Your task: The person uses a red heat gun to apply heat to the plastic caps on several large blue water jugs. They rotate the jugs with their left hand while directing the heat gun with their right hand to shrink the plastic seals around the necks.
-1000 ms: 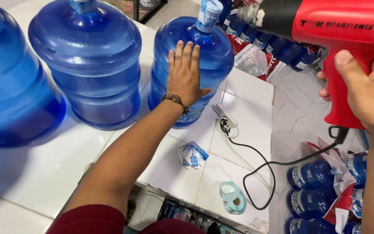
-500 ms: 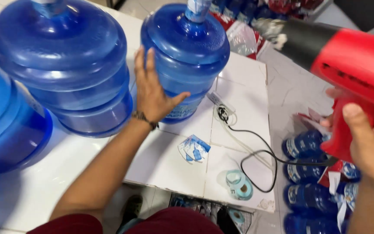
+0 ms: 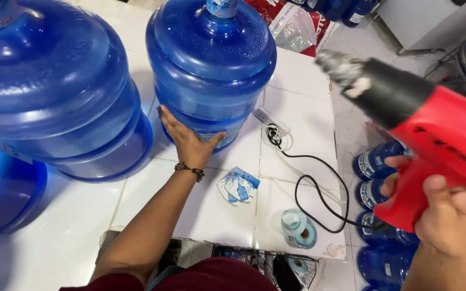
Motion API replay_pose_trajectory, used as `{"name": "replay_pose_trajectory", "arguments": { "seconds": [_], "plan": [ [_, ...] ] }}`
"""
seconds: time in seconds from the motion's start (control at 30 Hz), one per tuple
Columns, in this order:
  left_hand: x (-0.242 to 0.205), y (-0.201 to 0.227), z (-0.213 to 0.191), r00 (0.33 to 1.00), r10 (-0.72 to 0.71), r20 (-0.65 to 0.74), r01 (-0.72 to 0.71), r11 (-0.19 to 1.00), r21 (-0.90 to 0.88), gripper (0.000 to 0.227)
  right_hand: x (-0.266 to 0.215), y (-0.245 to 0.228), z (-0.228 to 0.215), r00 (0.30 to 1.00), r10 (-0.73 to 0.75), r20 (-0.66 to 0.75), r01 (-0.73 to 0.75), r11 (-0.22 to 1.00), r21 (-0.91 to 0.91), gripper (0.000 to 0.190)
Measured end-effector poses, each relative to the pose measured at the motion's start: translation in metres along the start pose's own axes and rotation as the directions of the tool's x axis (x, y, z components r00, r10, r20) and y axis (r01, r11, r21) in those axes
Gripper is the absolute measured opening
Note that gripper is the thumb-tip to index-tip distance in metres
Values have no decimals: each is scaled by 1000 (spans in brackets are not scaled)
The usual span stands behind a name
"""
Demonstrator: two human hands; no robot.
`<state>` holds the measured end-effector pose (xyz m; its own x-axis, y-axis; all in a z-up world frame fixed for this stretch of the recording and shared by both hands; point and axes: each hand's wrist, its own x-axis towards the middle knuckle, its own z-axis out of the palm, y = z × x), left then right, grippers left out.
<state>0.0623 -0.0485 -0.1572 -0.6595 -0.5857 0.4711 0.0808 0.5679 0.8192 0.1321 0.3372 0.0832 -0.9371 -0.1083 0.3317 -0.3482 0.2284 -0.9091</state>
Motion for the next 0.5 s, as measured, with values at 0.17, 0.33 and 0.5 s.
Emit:
{"name": "replay_pose_trajectory", "arguments": {
  "seconds": [0.17, 0.33, 0.5],
  "plan": [
    [3, 1, 3, 1000, 3, -30, -3, 1000, 3, 155, 24, -41, 47, 994, 18, 110, 1, 986, -169, 49],
    [5, 2, 6, 997, -19, -74, 14, 997, -70, 152, 16, -20, 43, 998, 54, 11, -51, 983, -176, 63],
    [41, -21, 26, 995, 65, -81, -66, 998, -10, 155, 7, 47, -24, 999, 46, -18, -47, 996, -81, 92]
  ]
}}
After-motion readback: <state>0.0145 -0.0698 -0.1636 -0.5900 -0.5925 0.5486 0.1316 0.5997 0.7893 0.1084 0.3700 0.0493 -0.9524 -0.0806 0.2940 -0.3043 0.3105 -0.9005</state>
